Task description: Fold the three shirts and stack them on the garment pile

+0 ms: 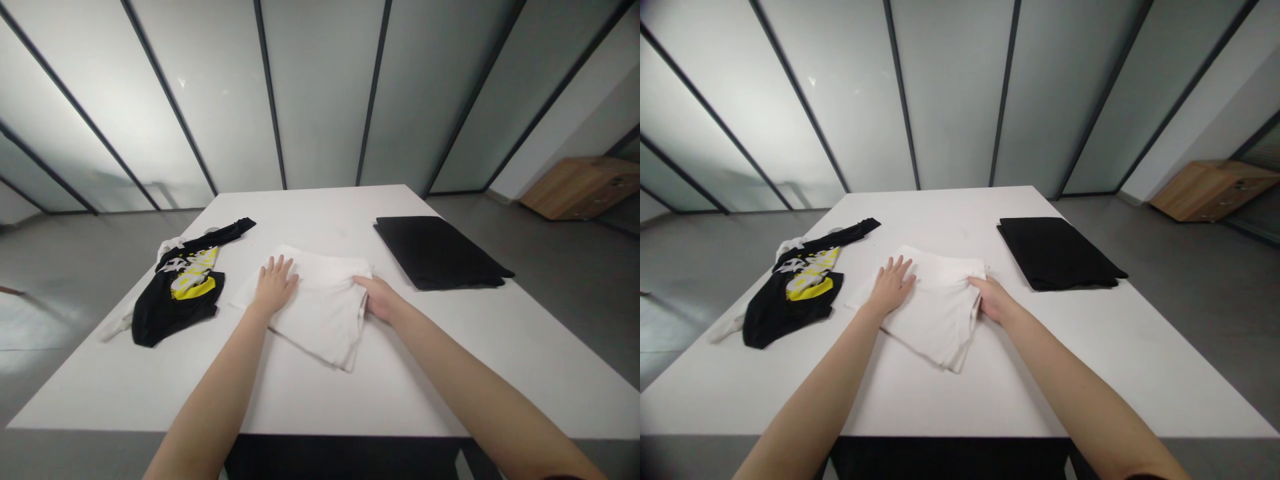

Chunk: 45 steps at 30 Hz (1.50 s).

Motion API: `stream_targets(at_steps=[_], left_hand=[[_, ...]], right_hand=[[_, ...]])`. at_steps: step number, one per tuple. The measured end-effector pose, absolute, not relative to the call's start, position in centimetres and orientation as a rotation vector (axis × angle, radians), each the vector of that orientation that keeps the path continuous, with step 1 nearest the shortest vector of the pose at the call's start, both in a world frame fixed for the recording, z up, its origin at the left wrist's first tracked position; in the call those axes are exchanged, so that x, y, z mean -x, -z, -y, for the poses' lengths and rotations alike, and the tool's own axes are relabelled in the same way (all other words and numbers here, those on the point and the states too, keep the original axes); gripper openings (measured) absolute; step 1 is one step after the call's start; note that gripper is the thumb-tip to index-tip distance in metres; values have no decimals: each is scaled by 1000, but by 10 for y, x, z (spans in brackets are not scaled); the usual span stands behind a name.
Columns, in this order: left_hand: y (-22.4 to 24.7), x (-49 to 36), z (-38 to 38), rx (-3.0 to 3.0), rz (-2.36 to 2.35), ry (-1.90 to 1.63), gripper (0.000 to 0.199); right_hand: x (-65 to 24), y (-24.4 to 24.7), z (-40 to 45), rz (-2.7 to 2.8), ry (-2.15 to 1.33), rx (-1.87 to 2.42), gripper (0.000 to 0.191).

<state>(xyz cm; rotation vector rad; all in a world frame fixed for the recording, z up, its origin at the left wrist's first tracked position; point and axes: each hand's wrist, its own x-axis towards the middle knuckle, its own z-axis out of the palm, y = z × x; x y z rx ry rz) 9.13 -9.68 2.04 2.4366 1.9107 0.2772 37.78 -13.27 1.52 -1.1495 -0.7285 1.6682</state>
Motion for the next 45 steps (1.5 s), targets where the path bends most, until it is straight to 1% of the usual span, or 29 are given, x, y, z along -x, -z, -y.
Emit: stream_targets(at_steps=[2, 5, 6, 7, 10, 12, 16, 19, 21, 24, 26, 28, 32, 36, 38, 40, 42, 45], left_hand=[[-24, -99, 108, -2528, -1782, -147, 65], [-40, -109, 127, -2529, -1797, -15, 72], [-46, -111, 132, -2503, -1827, 30, 74], [-52, -113, 137, -2469, -1859, 75, 75], [-65, -118, 144, -2375, -1929, 185, 70], [-68, -120, 146, -2309, -1949, 235, 67], [-70, -123, 146, -2238, -2002, 176, 67], [-73, -124, 145, -2203, -2037, -8, 66], [-76, -123, 144, -2193, -1992, -178, 59], [-75, -126, 144, -2244, -1808, -448, 46], [-71, -130, 145, -2313, -1648, -542, 40], [-65, -136, 148, -2377, -1495, -552, 36], [-50, -143, 151, -2403, -1290, -504, 33], [-38, -140, 145, -2362, -1188, -476, 33], [-34, -139, 140, -2318, -1180, -498, 35], [-32, -139, 137, -2283, -1173, -520, 38], [-30, -141, 135, -2268, -1162, -523, 40], [-27, -147, 133, -2273, -1143, -508, 43]], right_hand=[[-385, -25, 129, 625, -1787, 1079, 34], [-401, -38, 131, 586, -2021, 1008, 60], [-405, -40, 134, 593, -2079, 1009, 65], [-407, -40, 137, 606, -2120, 1026, 64], [-404, -34, 144, 688, -2151, 1153, 43], [-397, -28, 145, 759, -2131, 1241, 35], [-382, -29, 137, 733, -2248, 1275, 30], [-379, -40, 126, 652, -2350, 1171, 38], [-379, -52, 118, 630, -2325, 1139, 41], [-379, -74, 104, 633, -2222, 1179, 44], [-378, -94, 93, 654, -2134, 1203, 47], [-380, -117, 81, 692, -2007, 1224, 47], [-401, -167, 57, 842, -1582, 1156, 43], [-458, -200, 43, 999, -1111, 1096, 56], [-496, -199, 43, 1013, -912, 1110, 58], [-532, -183, 50, 943, -713, 1091, 53], [-560, -154, 64, 829, -637, 1145, 54], [-578, -101, 90, 615, -705, 1260, 64]])
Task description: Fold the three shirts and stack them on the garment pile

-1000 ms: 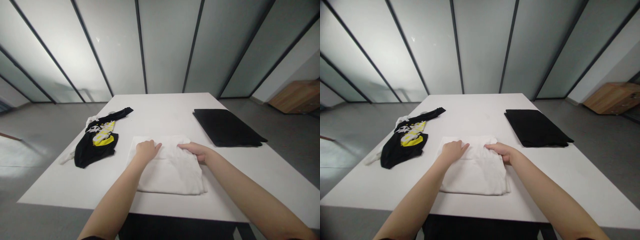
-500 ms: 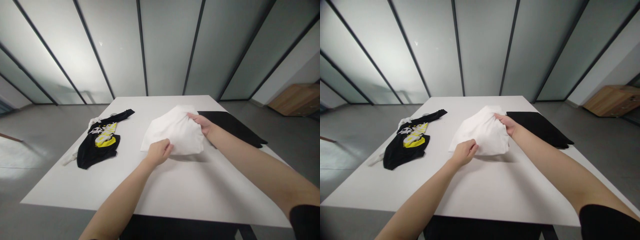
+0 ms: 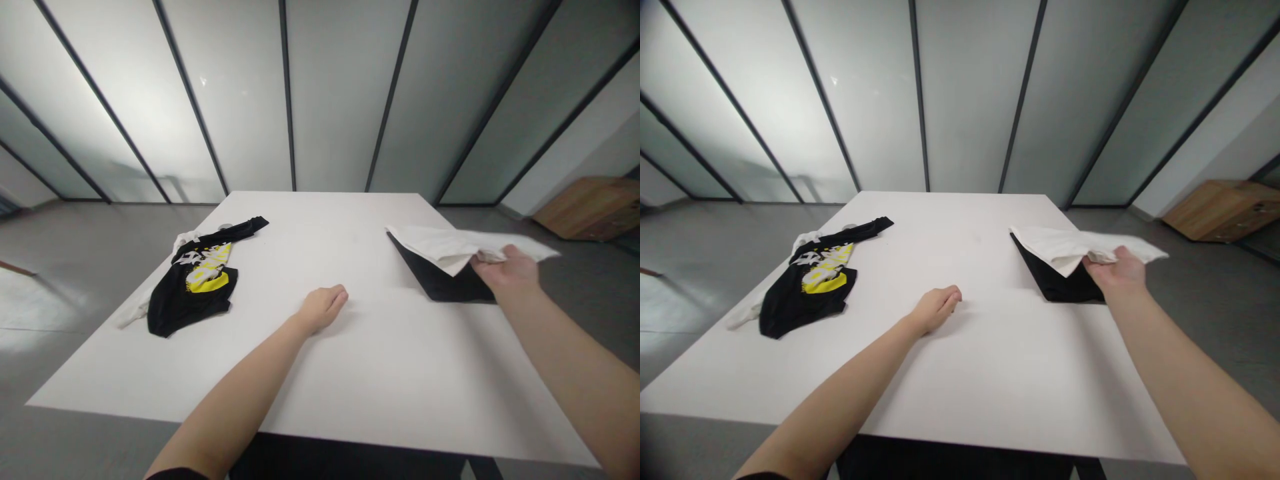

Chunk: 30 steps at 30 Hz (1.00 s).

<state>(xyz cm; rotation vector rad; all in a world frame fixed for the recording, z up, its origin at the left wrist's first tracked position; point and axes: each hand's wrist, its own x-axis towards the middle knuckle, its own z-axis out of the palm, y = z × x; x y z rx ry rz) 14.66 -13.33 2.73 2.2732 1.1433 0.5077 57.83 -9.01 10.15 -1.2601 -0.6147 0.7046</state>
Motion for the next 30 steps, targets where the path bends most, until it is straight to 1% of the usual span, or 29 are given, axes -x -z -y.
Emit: stream_targets(at_steps=[3, 5, 8, 12, 14, 16, 18, 22, 24, 25, 27, 28, 30], left_hand=[[-26, -150, 133, -2274, -1126, -493, 43], [-25, -151, 133, -2264, -1122, -490, 44], [-24, -150, 133, -2238, -1126, -502, 45], [-25, -148, 133, -2213, -1119, -508, 47], [-25, -148, 133, -2208, -1110, -517, 48], [-26, -148, 133, -2206, -1107, -524, 48], [-26, -149, 134, -2210, -1111, -520, 48], [-27, -150, 134, -2215, -1110, -505, 47], [-27, -150, 133, -2214, -1108, -499, 48], [-26, -150, 133, -2213, -1108, -498, 48], [-25, -149, 132, -2209, -1109, -501, 49], [-25, -149, 132, -2207, -1109, -507, 49], [-24, -147, 132, -2203, -1100, -518, 49]], right_hand=[[-572, -60, 113, 582, -718, 1248, 73], [-562, -47, 122, 632, -690, 1251, 73], [-552, -46, 129, 682, -742, 1328, 68], [-547, -54, 137, 901, -872, 1444, 69], [-545, -55, 142, 983, -964, 1468, 69], [-542, -55, 147, 935, -1116, 1462, 67], [-537, -55, 154, 836, -1282, 1433, 59], [-512, -56, 173, 736, -1631, 1365, 32], [-495, -58, 180, 764, -1826, 1344, 28], [-487, -61, 181, 817, -1856, 1337, 27], [-478, -69, 175, 961, -1706, 1360, 27], [-478, -74, 167, 1034, -1529, 1393, 26], [-488, -86, 146, 1146, -1059, 1519, 25]])
